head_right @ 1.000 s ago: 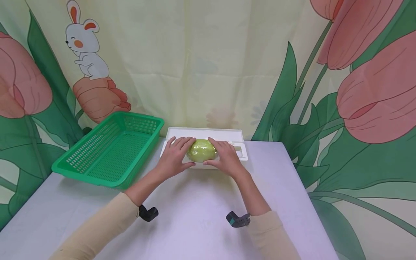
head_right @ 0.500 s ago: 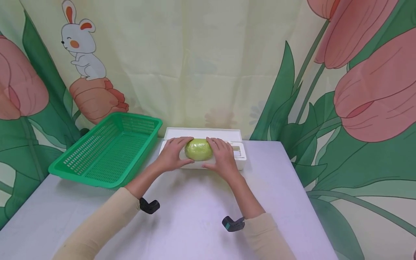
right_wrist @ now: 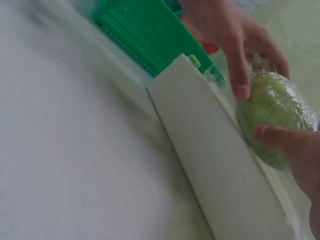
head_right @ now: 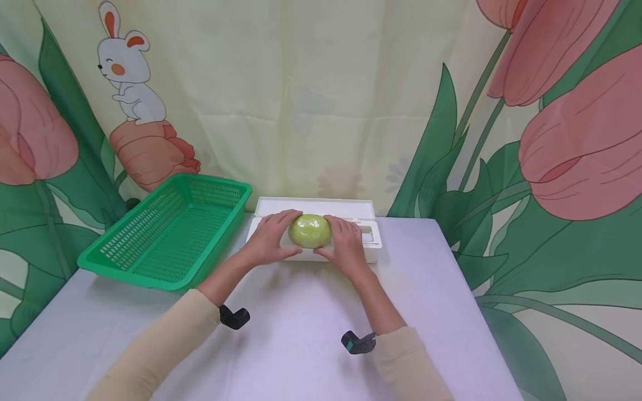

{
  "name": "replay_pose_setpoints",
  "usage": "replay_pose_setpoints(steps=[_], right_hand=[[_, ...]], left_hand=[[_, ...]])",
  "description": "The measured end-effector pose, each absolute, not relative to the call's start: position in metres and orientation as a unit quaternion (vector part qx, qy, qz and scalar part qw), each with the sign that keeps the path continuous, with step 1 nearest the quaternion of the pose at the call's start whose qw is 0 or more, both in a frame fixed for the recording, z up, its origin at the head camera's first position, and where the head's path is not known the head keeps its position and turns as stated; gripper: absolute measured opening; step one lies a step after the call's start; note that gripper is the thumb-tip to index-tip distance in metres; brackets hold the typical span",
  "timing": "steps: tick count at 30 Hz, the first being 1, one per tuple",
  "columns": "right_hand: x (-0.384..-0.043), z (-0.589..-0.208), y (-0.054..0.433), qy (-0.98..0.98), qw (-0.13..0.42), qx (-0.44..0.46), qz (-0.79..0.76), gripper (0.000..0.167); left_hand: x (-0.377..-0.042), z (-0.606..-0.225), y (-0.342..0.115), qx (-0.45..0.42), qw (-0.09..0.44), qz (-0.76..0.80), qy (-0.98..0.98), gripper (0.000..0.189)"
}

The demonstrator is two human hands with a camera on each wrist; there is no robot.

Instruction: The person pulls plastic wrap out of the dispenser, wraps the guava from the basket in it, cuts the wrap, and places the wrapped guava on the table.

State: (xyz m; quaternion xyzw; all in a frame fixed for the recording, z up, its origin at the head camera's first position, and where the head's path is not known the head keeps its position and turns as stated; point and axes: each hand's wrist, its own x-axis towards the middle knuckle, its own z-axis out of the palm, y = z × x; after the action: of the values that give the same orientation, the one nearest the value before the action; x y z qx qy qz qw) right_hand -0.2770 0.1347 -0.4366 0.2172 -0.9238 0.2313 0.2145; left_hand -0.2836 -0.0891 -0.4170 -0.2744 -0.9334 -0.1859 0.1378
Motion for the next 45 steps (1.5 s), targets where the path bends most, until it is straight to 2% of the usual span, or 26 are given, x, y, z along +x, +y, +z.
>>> replay_pose_setpoints(steps=[5, 9, 14, 19, 26, 34, 45], right_hand=[[-0.28, -0.433, 0.139, -0.923, 0.203, 0.224, 0.239, 0.084], [-0.282, -0.43, 0.141, -0.923, 0.189, 0.227, 0.248, 0.086], [-0.284, -0.43, 0.143, -0.922, 0.163, 0.22, 0.273, 0.093], [-0.286, -0.434, 0.142, -0.918, 0.165, 0.216, 0.29, 0.097], [-0.287, -0.436, 0.139, -0.91, 0.185, 0.209, 0.306, 0.09], [-0.287, -0.435, 0.14, -0.904, 0.173, 0.208, 0.33, 0.082], [-0.288, -0.431, 0.143, -0.896, 0.165, 0.213, 0.353, 0.082]], left_hand=[[-0.282, -0.429, -0.086, -0.267, 0.195, -0.172, -0.928, 0.093], [-0.282, -0.433, -0.083, -0.258, 0.212, -0.198, -0.922, 0.087], [-0.283, -0.434, -0.083, -0.246, 0.202, -0.217, -0.923, 0.081], [-0.285, -0.431, -0.084, -0.241, 0.183, -0.24, -0.922, 0.079], [-0.287, -0.428, -0.086, -0.244, 0.169, -0.278, -0.914, 0.078], [-0.288, -0.424, -0.089, -0.256, 0.157, -0.293, -0.908, 0.078], [-0.288, -0.418, -0.089, -0.261, 0.162, -0.29, -0.907, 0.08]])
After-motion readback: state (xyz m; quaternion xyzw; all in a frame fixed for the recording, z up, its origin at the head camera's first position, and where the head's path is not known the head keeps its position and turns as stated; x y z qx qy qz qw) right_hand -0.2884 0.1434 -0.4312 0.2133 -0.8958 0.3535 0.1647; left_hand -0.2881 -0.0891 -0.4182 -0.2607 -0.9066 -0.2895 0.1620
